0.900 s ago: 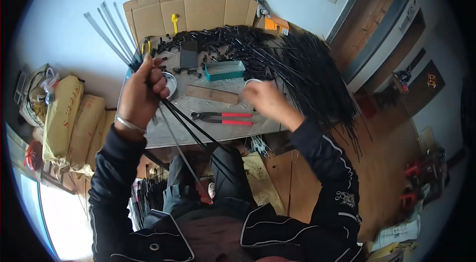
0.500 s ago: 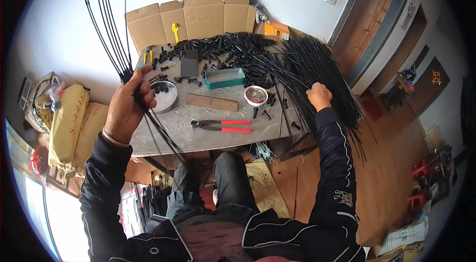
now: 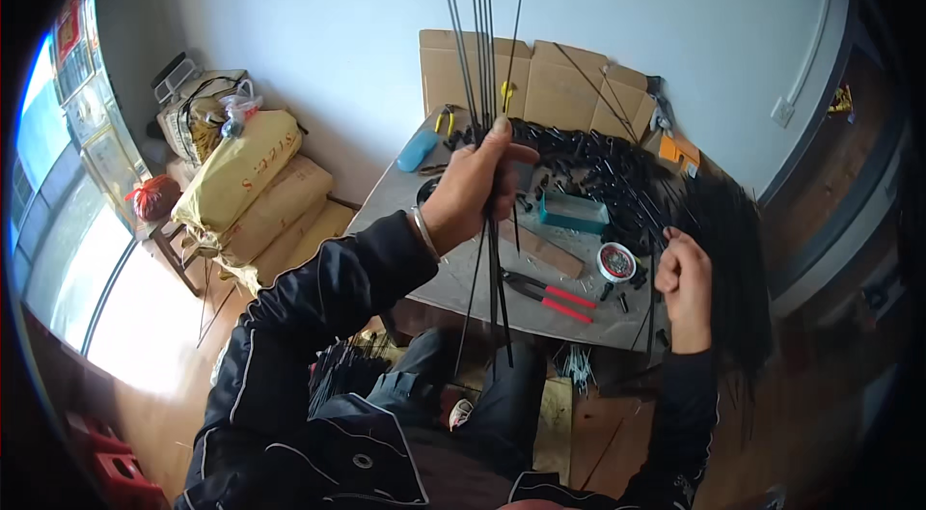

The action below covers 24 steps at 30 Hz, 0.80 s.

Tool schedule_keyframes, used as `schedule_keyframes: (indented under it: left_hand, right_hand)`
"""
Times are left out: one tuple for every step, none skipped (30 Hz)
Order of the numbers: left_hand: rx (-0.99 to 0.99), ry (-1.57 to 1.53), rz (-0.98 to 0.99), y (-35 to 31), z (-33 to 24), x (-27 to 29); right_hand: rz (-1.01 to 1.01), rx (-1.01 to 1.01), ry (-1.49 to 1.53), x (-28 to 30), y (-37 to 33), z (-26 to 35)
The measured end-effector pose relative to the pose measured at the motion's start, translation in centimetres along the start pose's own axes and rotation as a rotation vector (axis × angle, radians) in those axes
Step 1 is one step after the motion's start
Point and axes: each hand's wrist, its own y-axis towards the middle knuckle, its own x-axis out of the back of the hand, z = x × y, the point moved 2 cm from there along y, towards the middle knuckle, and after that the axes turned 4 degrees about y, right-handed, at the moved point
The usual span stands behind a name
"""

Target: Assembling wiring harnesses by bundling wires and attaching connectors.

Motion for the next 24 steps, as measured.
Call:
schedule_keyframes:
  left_hand:
    - [-0.014,0.013,-0.025,0.3,0.5,-0.9]
    - [-0.026,0.025,-0.049,0.5,0.7,-1.4]
    - [-0.062,0.041,-0.016,0.4,0.6,-0.2]
    - [-0.065,0.038,-0.01,0.6,0.7,-0.5]
    - [-0.067,-0.018,-0.053,0.8,0.9,-0.8]
    - [-0.074,-0.069,-0.101,0.8,0.6,-0.8]
    - [-0.078,-0.069,-0.105,1.0,0.6,-0.3]
    - [-0.051,-0.091,-0.07,1.4,0.8,0.4]
    - [-0.018,-0.12,-0.02,1.8,1.1,0.3]
    - [-0.018,-0.12,-0.022,1.7,1.1,0.3]
    - [-0.029,-0.105,-0.044,1.4,1.0,0.1]
    - [-0.042,-0.09,-0.069,1.3,0.9,0.2]
    - [-0.045,-0.089,-0.073,1.3,0.9,0.4]
    - [-0.05,-0.084,-0.058,1.4,0.9,0.6]
    - [-0.055,-0.079,-0.043,1.4,0.9,0.6]
    - [-0.056,-0.081,-0.042,1.3,0.9,0.5]
    - [-0.056,-0.054,-0.058,1.2,0.8,0.3]
    - [-0.056,-0.026,-0.076,1.0,0.8,0.2]
    - [-0.056,-0.027,-0.077,1.0,0.9,0.3]
    - [-0.064,-0.039,-0.063,1.1,1.1,0.5]
    - [-0.072,-0.05,-0.048,1.1,1.0,0.5]
    - [-0.073,-0.051,-0.046,1.0,1.0,0.3]
    - [-0.078,-0.087,-0.078,1.0,1.1,0.0]
    - [-0.082,-0.123,-0.109,1.0,1.1,-0.2]
  right_hand:
    - [0.028,0.008,-0.029,-1.2,-1.0,-0.2]
    - [0.071,-0.01,-0.068,-2.4,-2.0,-0.3]
    - [0.128,-0.017,-0.064,-4.3,-2.9,-0.9]
    - [0.155,-0.016,-0.075,-5.3,-4.1,-1.3]
    - [0.182,-0.007,-0.135,-6.2,-5.2,-1.6]
    - [0.216,0.002,-0.189,-7.2,-6.3,-2.1]
    - [0.24,0.09,-0.277,-7.9,-7.4,-2.9]
    - [0.252,0.143,-0.36,-8.0,-7.9,-4.1]
    - [0.238,0.227,-0.446,-8.3,-8.6,-4.4]
    - [0.234,0.306,-0.524,-8.6,-8.9,-4.9]
    - [0.215,0.272,-0.46,-8.2,-8.8,-6.0]
    - [0.22,0.272,-0.458,-8.2,-8.7,-6.5]
    - [0.219,0.323,-0.526,-8.2,-8.6,-6.7]
    - [0.217,0.374,-0.594,-8.1,-8.5,-7.0]
    - [0.26,0.469,-0.635,-8.0,-8.5,-7.6]
    - [0.26,0.47,-0.637,-8.1,-8.6,-7.5]
    - [0.28,0.524,-0.693,-8.5,-8.7,-7.3]
    - [0.302,0.577,-0.746,-8.8,-8.9,-7.2]
    - [0.299,0.565,-0.721,-9.2,-8.9,-7.2]
    - [0.299,0.565,-0.722,-9.3,-9.0,-7.1]
    - [0.303,0.532,-0.699,-9.3,-9.1,-7.1]
    - [0.307,0.498,-0.675,-9.3,-9.0,-7.1]
    - [0.307,0.5,-0.676,-9.3,-8.9,-7.1]
    - [0.302,0.311,-0.563,-9.0,-8.6,-7.5]
